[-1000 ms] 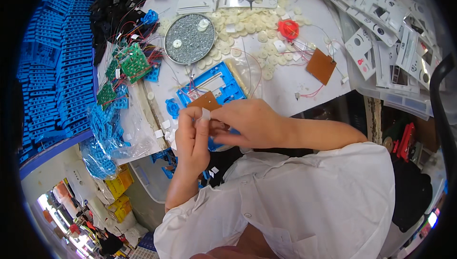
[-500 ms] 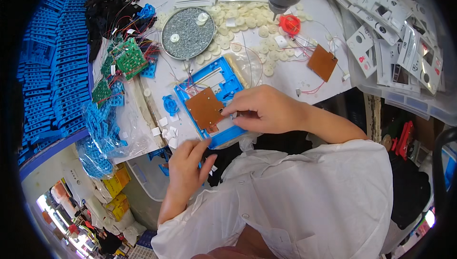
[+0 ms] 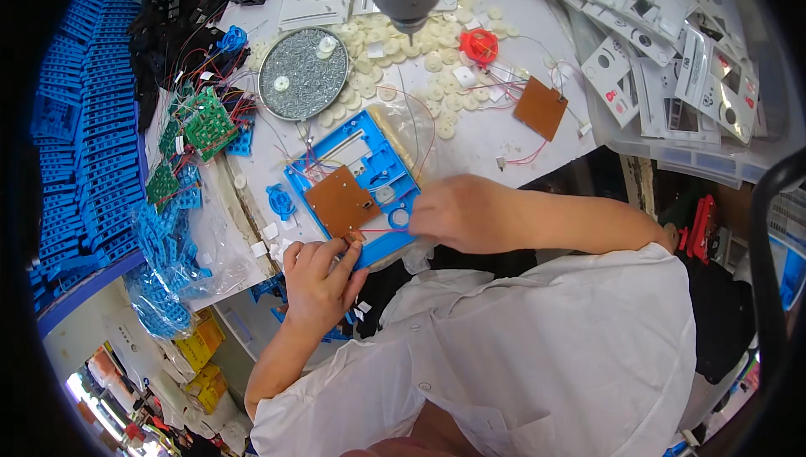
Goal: Assembling electronic components into a blue plastic housing using various parts and an electric screwdriver.
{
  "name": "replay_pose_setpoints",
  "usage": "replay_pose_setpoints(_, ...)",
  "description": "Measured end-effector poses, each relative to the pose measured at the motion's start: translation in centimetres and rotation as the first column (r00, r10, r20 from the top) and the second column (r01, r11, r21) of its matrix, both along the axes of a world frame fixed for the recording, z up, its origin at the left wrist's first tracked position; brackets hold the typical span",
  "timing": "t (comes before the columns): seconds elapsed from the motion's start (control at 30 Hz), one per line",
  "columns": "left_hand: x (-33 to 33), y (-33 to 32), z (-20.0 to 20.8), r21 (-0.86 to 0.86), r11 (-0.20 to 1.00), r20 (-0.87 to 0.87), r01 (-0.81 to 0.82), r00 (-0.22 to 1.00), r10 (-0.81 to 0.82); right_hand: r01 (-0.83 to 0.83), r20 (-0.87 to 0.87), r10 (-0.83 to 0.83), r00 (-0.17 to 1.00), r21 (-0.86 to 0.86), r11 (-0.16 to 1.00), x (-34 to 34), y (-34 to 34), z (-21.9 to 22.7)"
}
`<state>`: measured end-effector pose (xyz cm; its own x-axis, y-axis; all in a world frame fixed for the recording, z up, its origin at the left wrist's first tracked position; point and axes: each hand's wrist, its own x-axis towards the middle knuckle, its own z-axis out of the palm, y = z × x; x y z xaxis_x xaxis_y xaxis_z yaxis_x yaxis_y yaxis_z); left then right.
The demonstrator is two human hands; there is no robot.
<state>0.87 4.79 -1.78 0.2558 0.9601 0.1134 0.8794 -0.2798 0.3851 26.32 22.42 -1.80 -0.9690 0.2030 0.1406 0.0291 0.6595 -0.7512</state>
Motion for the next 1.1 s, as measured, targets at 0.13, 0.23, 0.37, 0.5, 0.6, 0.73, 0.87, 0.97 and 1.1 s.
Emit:
replay_pose_setpoints(0.13, 0.1, -0.3, -0.1, -0.013, 0.999, 0.047, -0.035, 0.998, 0.036, -0.119, 0.043, 0.112, 0.993, 0.236, 0.964, 0.3, -0.8, 0.8)
replay_pose_setpoints(0.23, 0.0, -0.4, -0.3, -0.019, 0.999, 0.056, -0.037, 0.998, 0.038, -0.167, 0.068, 0.153, 0.986, 0.329, 0.930, 0.2, -1.2, 0.9)
replay_pose_setpoints(0.37, 0.0, -0.4, -0.1, -0.033, 0.999, 0.078, -0.039, 0.996, 0.042, -0.173, 0.095, 0.154, 0.984, 0.241, 0.955, -0.3, -0.7, 1.0)
replay_pose_setpoints(0.5, -0.1, -0.3, -0.3, -0.024, 0.999, 0.121, -0.042, 0.992, 0.045, -0.108, 0.038, 0.105, 0.994, 0.072, 0.992, -0.9, 0.3, -0.2)
replay_pose_setpoints(0.6, -0.1, -0.1, -0.5, -0.015, 0.999, 0.161, -0.038, 0.986, 0.040, -0.084, 0.092, 0.091, 0.992, -0.081, 0.993, -1.3, 0.9, 0.0)
replay_pose_setpoints(0.73, -0.2, -0.2, -0.5, -0.010, 0.999, 0.164, -0.035, 0.986, 0.036, -0.135, 0.063, 0.124, 0.990, 0.229, 0.964, -1.3, -0.3, 0.8)
replay_pose_setpoints(0.87, -0.1, -0.1, -0.5, 0.003, 0.999, 0.155, -0.039, 0.987, 0.038, -0.146, 0.012, 0.160, 0.987, 0.478, 0.866, -0.2, -1.8, 1.0)
replay_pose_setpoints(0.97, -0.3, -0.1, -0.6, -0.007, 0.999, 0.164, -0.031, 0.986, 0.032, -0.117, 0.020, 0.122, 0.992, 0.472, 0.874, -0.3, -1.7, 1.2)
replay_pose_setpoints(1.1, -0.4, -0.1, -0.6, -0.009, 1.000, 0.154, -0.015, 0.988, 0.016, -0.055, -0.046, 0.087, 0.995, 0.471, 0.880, -0.3, -2.2, 0.5)
